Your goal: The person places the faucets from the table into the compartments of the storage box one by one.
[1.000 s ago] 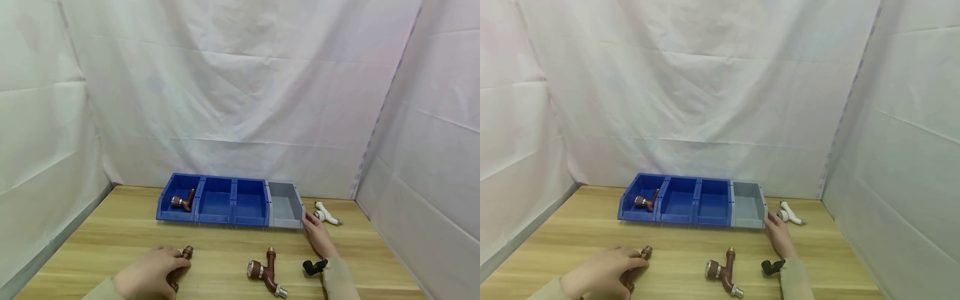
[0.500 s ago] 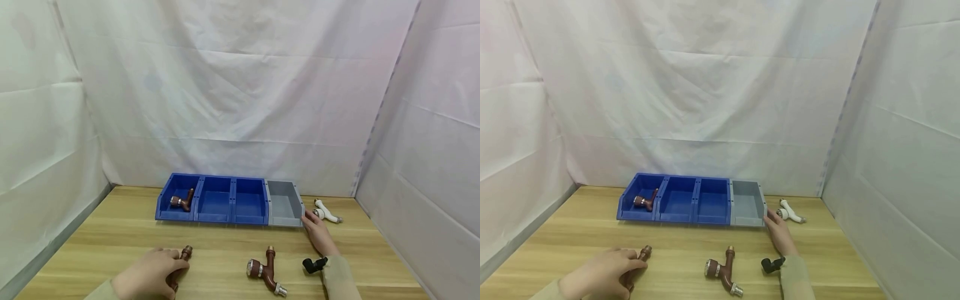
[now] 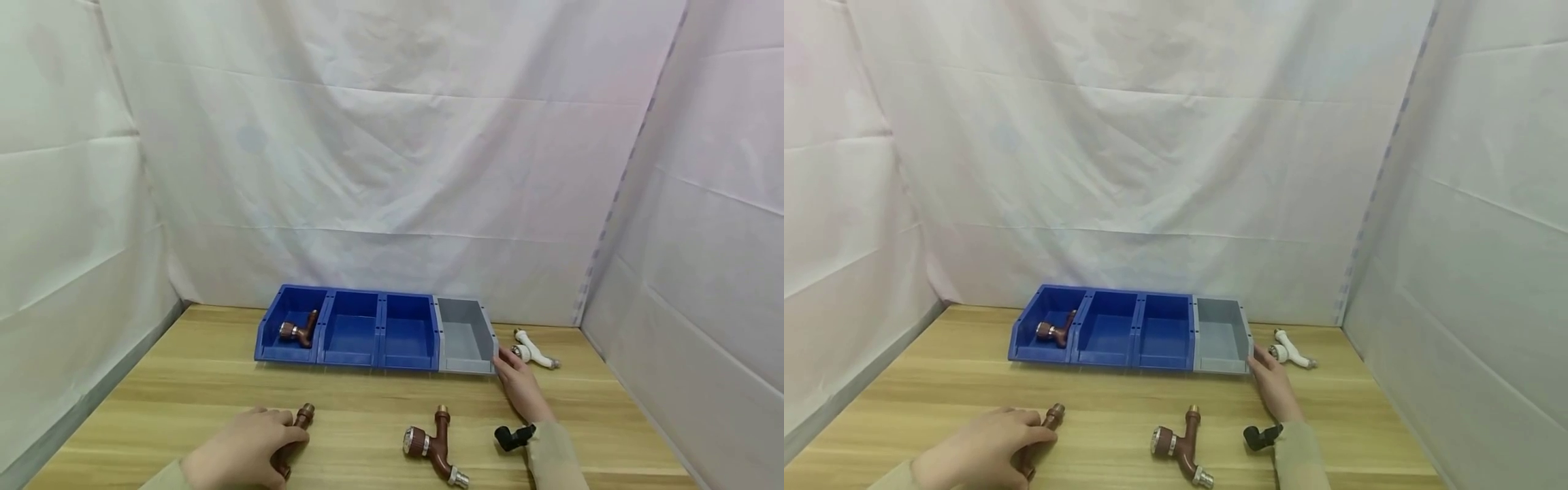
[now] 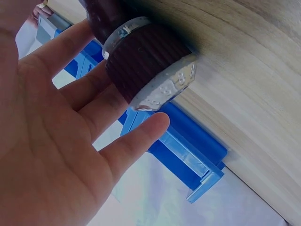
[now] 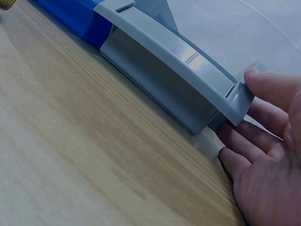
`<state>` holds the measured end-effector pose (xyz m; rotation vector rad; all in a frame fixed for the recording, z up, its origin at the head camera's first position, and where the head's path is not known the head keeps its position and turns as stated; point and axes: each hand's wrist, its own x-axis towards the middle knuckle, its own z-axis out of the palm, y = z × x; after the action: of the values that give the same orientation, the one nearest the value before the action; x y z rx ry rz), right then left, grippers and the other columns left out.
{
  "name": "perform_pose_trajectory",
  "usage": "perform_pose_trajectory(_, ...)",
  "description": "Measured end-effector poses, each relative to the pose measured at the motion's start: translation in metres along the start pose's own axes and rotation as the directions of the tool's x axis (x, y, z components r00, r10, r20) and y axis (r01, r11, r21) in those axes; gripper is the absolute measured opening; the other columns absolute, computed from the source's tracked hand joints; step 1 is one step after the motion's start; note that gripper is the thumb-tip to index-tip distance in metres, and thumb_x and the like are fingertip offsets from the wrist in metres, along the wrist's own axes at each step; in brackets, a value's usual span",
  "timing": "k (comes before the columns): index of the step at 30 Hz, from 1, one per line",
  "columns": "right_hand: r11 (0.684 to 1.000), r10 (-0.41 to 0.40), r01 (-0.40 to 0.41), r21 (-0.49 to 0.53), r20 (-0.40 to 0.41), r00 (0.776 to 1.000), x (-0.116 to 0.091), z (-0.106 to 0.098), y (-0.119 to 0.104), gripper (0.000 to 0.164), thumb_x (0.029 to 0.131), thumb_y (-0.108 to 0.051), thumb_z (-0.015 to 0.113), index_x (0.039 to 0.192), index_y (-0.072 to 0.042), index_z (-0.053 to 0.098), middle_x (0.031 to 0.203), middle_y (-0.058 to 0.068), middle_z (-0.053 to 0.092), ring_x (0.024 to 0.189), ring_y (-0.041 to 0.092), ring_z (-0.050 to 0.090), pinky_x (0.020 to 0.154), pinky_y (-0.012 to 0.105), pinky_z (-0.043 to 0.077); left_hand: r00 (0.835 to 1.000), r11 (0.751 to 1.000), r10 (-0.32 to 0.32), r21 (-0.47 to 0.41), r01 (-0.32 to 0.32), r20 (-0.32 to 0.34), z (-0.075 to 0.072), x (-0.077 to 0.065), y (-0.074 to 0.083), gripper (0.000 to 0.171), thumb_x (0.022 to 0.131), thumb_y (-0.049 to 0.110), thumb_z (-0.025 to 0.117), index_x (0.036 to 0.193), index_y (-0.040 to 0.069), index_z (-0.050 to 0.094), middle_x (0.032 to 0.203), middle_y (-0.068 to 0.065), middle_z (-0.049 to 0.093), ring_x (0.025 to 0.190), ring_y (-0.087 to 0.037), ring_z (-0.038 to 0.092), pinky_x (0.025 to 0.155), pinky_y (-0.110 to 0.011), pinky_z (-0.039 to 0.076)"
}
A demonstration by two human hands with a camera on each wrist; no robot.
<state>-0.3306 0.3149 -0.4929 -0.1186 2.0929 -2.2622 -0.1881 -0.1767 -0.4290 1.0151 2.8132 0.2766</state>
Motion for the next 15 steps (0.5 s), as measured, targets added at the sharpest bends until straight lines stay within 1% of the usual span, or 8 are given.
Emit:
perform_pose_trajectory(5,1.000,0.003,-0.003,-0.014,-0.009,1.000,0.0001,-0.0007,-0.0022,0.061,0.103,-0.012,0.046,0.152,0.007,0.013,0.157,0.022,0.012,0.143,0.027,0.016,0.110,0.028,0.023,1.000,1.000,0.013,0.014,-0.013,-0.014,-0.0010,0.0025,-0.0001,0.053,0.065,0.040,0.083,0.114,0.025,0.070,0.096,0.016,0.056,0.085,-0.003,0.051,0.079,-0.041,0.045)
perform_pose_trajectory(9,1.000,0.006,-0.007,-0.024,-0.015,1.000,0.0015,-0.0020,-0.0011,0.062,0.103,-0.013,0.047,0.152,0.007,0.014,0.157,0.022,0.012,0.143,0.027,0.016,0.111,0.030,0.021,1.000,1.000,0.005,0.009,-0.005,-0.003,-0.0013,0.0031,-0.0005,0.051,0.066,0.039,0.083,0.114,0.025,0.070,0.092,0.016,0.055,0.080,-0.002,0.048,0.079,-0.040,0.045)
perform_pose_trajectory(11,0.999,0.009,-0.010,-0.032,-0.018,1.000,0.0020,-0.0028,0.0009,0.063,0.103,-0.014,0.048,0.152,0.007,0.014,0.157,0.022,0.013,0.143,0.027,0.016,0.110,0.030,0.022,1.000,1.000,-0.007,-0.011,0.007,0.010,-0.0006,0.0036,-0.0008,0.049,0.067,0.039,0.083,0.113,0.027,0.070,0.091,0.017,0.054,0.078,-0.002,0.047,0.078,-0.040,0.045)
perform_pose_trajectory(15,0.998,0.019,-0.020,-0.052,-0.022,1.000,0.0018,-0.0026,0.0056,0.063,0.103,-0.015,0.049,0.151,0.007,0.015,0.157,0.022,0.014,0.143,0.028,0.017,0.109,0.027,0.025,0.998,0.999,-0.032,-0.038,0.034,0.046,0.0008,0.0027,-0.0009,0.047,0.071,0.052,0.079,0.111,0.030,0.070,0.092,0.016,0.056,0.079,-0.005,0.050,0.077,-0.041,0.047)
